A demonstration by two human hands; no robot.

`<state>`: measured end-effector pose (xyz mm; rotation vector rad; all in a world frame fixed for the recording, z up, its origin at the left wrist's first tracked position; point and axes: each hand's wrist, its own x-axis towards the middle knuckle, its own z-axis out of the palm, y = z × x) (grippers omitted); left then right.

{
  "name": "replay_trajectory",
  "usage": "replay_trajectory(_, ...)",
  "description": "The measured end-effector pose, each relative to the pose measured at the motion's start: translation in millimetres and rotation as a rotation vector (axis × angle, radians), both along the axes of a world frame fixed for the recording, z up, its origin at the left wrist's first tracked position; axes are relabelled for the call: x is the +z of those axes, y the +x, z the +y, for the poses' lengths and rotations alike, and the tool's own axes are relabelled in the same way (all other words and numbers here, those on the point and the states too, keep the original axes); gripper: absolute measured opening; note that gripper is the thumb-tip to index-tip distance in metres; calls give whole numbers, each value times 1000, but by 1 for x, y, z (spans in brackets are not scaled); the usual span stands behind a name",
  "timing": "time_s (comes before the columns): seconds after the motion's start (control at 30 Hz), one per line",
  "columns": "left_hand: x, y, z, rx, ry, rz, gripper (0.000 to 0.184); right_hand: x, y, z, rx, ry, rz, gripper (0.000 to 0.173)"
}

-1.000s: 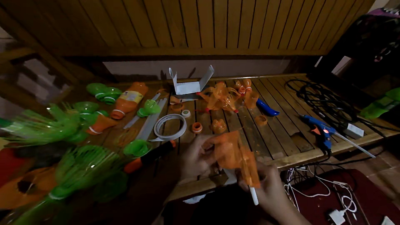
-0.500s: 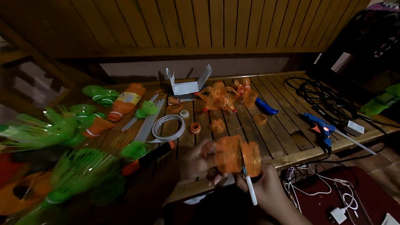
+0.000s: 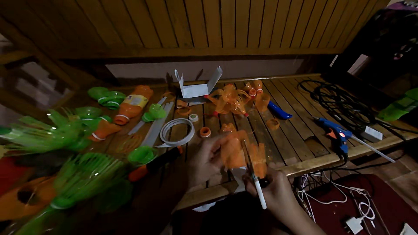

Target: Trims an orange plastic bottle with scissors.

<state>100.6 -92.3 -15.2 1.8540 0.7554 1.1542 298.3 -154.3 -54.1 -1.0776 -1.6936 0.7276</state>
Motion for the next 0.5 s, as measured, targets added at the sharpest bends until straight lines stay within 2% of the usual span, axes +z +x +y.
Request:
replay_trajectory(0.17, 1, 3, -1, -137, -24, 6, 19, -1, -2, 1, 0, -4, 46, 20)
replay_trajectory(0.37, 0, 4, -3, -167, -160, -104, 18, -8, 0, 6, -8, 101, 40, 14)
replay_trajectory(0.5, -3, 2, 7, -347, -174, -171, 25, -10, 0, 7, -8, 134, 38, 14)
